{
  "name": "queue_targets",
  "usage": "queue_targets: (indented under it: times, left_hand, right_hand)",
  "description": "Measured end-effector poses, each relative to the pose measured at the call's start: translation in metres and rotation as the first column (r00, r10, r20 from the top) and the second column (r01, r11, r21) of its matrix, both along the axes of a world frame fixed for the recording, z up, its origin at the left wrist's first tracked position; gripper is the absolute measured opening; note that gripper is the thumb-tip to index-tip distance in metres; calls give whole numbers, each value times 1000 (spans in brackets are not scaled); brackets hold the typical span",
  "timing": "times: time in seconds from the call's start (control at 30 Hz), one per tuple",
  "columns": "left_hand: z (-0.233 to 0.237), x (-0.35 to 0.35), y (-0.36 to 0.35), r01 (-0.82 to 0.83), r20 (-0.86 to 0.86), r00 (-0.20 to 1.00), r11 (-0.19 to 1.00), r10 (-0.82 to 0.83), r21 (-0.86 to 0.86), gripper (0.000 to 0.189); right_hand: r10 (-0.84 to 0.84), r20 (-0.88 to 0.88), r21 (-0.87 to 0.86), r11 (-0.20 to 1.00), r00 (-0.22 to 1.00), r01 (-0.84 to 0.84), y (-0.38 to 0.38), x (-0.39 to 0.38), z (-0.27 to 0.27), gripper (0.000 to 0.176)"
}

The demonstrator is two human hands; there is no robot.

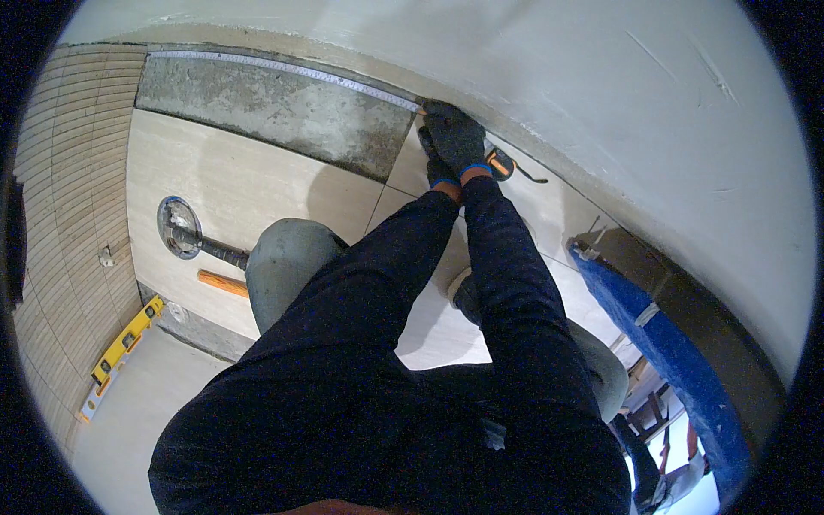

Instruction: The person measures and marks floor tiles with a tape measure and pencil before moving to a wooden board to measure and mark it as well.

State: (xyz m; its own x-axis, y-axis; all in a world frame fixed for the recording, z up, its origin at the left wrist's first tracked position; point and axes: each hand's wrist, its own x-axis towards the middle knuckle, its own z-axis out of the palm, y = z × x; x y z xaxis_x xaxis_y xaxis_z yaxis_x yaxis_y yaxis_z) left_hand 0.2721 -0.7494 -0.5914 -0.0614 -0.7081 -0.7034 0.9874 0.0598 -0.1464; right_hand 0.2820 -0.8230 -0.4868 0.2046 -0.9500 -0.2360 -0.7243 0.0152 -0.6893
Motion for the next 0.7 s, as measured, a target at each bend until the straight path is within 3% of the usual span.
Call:
queue_targets:
  times: [0.47,0.53,0.6,0.7]
  left_hand:
    - [6,0,-10,103,186,975,989,-122,110,70]
    - [7,0,-10,90,178,978,990,-108,110,70]
    - [9,3,-13,-78,-73,994,996,82,51,69]
    - [11,2,-10,15,54,998,998,-18,69,70]
  right_hand:
    - [3,12,-14,1000,1000,-3,-1,-3,-11,30]
    - [24,-42,-9,1000,999,-25,-1,-3,-9,31]
    - [30,-51,-23,999,998,-31,-1,-1,-7,31]
    - [40,-44,-14,999,998,-41,-2,-1,-5,31]
